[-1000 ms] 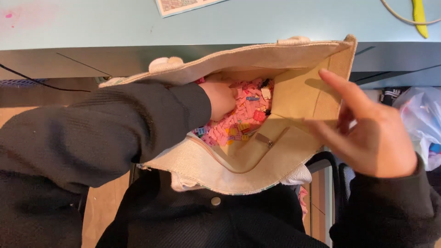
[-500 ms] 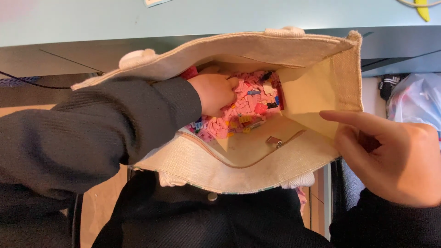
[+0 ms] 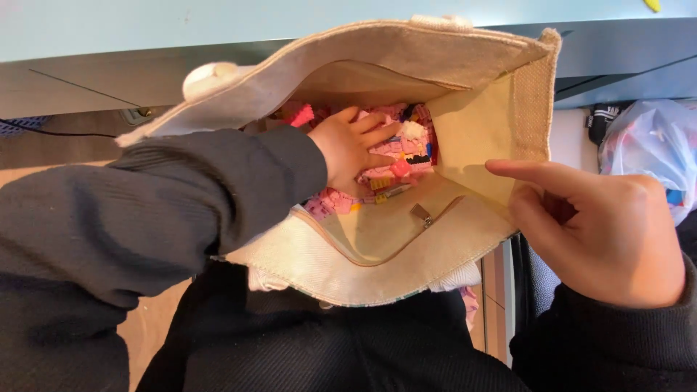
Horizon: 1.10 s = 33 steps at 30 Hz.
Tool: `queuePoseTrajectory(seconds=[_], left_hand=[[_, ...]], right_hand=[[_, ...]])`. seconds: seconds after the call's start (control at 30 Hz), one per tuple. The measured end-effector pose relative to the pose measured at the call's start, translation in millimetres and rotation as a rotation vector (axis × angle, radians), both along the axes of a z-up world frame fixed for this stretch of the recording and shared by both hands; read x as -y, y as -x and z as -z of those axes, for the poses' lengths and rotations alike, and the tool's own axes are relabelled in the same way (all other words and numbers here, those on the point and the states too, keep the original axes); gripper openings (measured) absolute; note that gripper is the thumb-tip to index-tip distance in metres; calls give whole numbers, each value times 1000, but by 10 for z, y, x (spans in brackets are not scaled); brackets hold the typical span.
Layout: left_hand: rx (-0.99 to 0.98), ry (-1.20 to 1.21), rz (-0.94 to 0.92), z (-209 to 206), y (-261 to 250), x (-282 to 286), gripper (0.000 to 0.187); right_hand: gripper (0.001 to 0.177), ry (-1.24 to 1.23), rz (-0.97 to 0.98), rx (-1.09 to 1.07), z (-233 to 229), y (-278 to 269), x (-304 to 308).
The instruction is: Assembling a complex model using small interlocking micro blocks while following a printed instruction guide.
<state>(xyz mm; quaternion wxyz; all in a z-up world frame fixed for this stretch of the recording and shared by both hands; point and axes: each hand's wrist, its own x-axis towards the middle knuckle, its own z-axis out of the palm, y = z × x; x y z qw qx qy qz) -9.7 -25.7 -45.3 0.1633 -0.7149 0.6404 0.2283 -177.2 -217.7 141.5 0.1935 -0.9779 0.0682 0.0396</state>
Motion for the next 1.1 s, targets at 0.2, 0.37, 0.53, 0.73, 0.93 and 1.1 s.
queuePoseTrajectory(seconds=[0.2,0.37,0.53,0.73,0.93,1.1], left_hand=[[-77,171,-1,60,-29,40,55],[-173,569,121,144,-15,134,38],[-160,430,49,161,-45,155,34],[-150,418,-105,276,-119,236,36],[-54,551,-29,416,-69,384,21],[73,782,100,527,-74,394,14]], right_hand=[[33,19,-56,20,42,17,33],[33,44,-122,58,96,19,46],[33,29,-136,60,90,9,64],[34,39,-161,75,106,3,65],[34,39,-150,50,123,-6,40],[34,-1,-174,75,122,-47,43]])
